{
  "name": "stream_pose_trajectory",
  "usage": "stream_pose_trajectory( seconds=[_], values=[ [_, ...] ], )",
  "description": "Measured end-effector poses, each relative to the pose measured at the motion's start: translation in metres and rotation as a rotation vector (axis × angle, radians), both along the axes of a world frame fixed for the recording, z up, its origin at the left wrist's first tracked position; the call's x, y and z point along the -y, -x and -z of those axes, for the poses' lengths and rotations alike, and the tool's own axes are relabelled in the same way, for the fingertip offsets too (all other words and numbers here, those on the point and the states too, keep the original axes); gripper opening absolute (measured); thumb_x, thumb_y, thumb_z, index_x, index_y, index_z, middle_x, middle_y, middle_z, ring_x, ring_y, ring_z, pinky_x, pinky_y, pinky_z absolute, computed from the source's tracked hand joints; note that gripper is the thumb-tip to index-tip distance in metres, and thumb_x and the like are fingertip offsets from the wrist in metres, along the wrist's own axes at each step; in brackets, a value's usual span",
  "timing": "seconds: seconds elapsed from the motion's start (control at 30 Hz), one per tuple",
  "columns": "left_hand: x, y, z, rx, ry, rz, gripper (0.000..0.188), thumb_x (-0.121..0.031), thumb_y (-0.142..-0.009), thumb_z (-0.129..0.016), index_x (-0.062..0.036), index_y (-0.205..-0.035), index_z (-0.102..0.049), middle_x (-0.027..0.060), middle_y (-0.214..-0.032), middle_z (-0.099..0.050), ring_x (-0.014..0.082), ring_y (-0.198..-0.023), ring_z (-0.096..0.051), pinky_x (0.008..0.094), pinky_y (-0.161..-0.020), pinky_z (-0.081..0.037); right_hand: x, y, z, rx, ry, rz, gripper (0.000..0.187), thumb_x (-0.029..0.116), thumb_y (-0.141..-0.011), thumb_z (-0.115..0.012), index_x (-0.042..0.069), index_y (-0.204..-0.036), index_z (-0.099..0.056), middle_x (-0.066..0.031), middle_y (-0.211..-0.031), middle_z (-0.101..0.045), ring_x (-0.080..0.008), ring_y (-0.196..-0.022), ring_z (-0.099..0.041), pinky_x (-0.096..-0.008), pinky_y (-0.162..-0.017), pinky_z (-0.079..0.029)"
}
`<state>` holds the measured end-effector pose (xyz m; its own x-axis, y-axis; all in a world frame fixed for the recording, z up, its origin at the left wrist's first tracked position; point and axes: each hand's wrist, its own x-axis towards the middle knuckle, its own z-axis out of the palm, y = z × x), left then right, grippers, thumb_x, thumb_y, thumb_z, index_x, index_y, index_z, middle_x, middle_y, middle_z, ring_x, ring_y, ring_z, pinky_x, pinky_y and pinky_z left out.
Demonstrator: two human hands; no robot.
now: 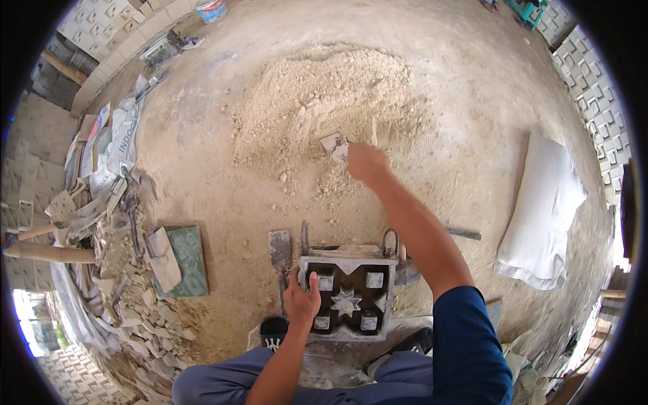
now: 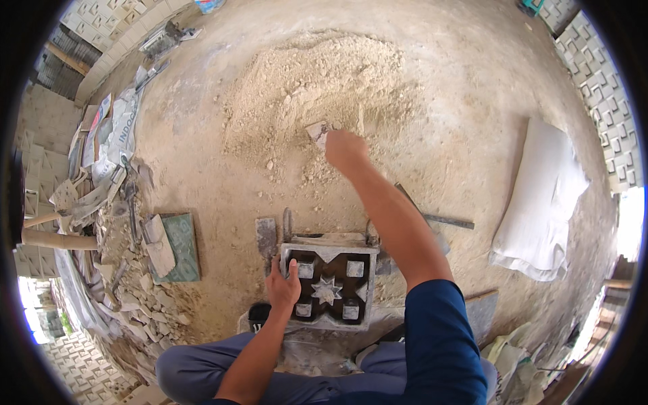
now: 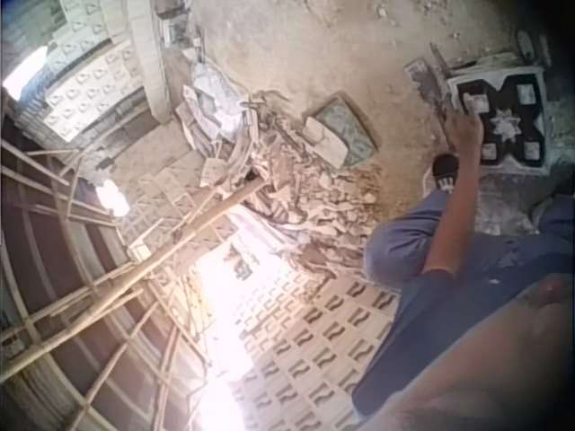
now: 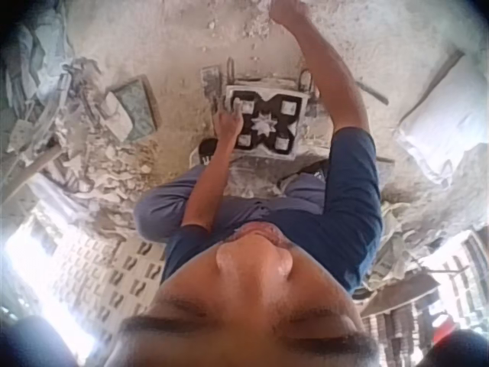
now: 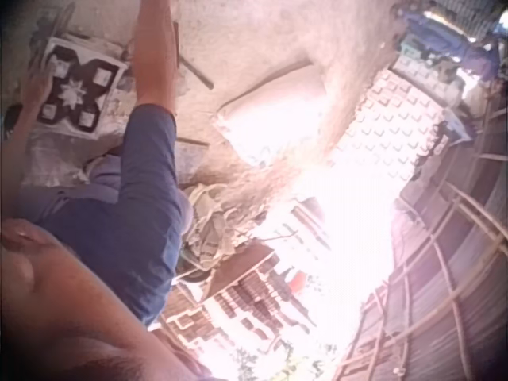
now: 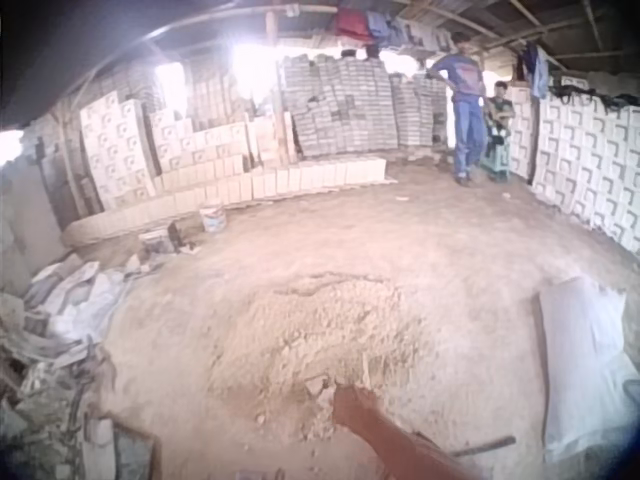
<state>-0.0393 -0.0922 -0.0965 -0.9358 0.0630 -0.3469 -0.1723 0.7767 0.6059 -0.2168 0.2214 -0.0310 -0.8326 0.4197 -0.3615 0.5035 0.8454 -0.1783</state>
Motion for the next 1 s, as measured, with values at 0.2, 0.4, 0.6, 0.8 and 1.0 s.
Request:
stream_pose_trajectory(
  seconds=[0.2,0.4,0.6,0.8,1.0],
  values=[
    [-0.015,-0.003,-0.001,0.029,-0.040,0.027,0.062,-0.057,-0.094,-0.057,-0.0109,-0.135,-0.055,0.0257,-0.104,-0.070,0.0470,-0.100,-0.065,0.0525,-0.086,-0.051,-0.059,-0.035,0.040,-0.161,0.023,0.300,0.024,0.014,-0.093,-0.056,0.003,-0.110,-0.069,-0.0225,-0.109,-0.070,-0.0380,-0.104,-0.070,-0.0463,-0.084,-0.058],
    [-0.005,-0.001,-0.005,0.038,-0.008,0.014,0.060,-0.054,-0.096,-0.056,-0.0067,-0.132,-0.055,0.0259,-0.109,-0.069,0.0480,-0.102,-0.064,0.0509,-0.089,-0.050,-0.009,-0.053,0.015,-0.053,0.137,0.163,0.024,0.012,-0.093,-0.054,0.003,-0.111,-0.067,-0.0223,-0.115,-0.067,-0.0412,-0.105,-0.068,-0.0489,-0.087,-0.057],
    [-0.008,-0.001,-0.010,0.082,-0.012,0.016,0.062,-0.056,-0.096,-0.054,-0.0072,-0.135,-0.053,0.0268,-0.115,-0.067,0.0482,-0.109,-0.060,0.0517,-0.094,-0.047,-0.027,-0.046,0.035,0.040,-0.246,-0.036,0.025,0.015,-0.097,-0.052,0.007,-0.114,-0.069,-0.0169,-0.117,-0.064,-0.0361,-0.104,-0.069,-0.0478,-0.084,-0.058],
    [-0.010,0.000,-0.010,0.175,0.038,0.010,0.068,-0.062,-0.096,-0.052,-0.0093,-0.139,-0.051,0.0257,-0.117,-0.066,0.0463,-0.111,-0.061,0.0520,-0.096,-0.047,-0.090,-0.086,0.014,-0.073,-0.261,0.204,0.026,0.011,-0.092,-0.058,0.004,-0.115,-0.066,-0.0211,-0.124,-0.060,-0.0396,-0.107,-0.067,-0.0475,-0.089,-0.057],
    [-0.009,0.005,-0.019,0.199,0.106,-0.004,0.069,-0.064,-0.095,-0.051,-0.0134,-0.142,-0.049,0.0257,-0.115,-0.066,0.0453,-0.111,-0.060,0.0516,-0.098,-0.046,-0.060,-0.087,0.028,-0.068,0.002,0.316,0.034,0.008,-0.087,-0.058,-0.003,-0.120,-0.061,-0.0286,-0.120,-0.064,-0.0442,-0.112,-0.064,-0.0489,-0.092,-0.055]
  ],
)
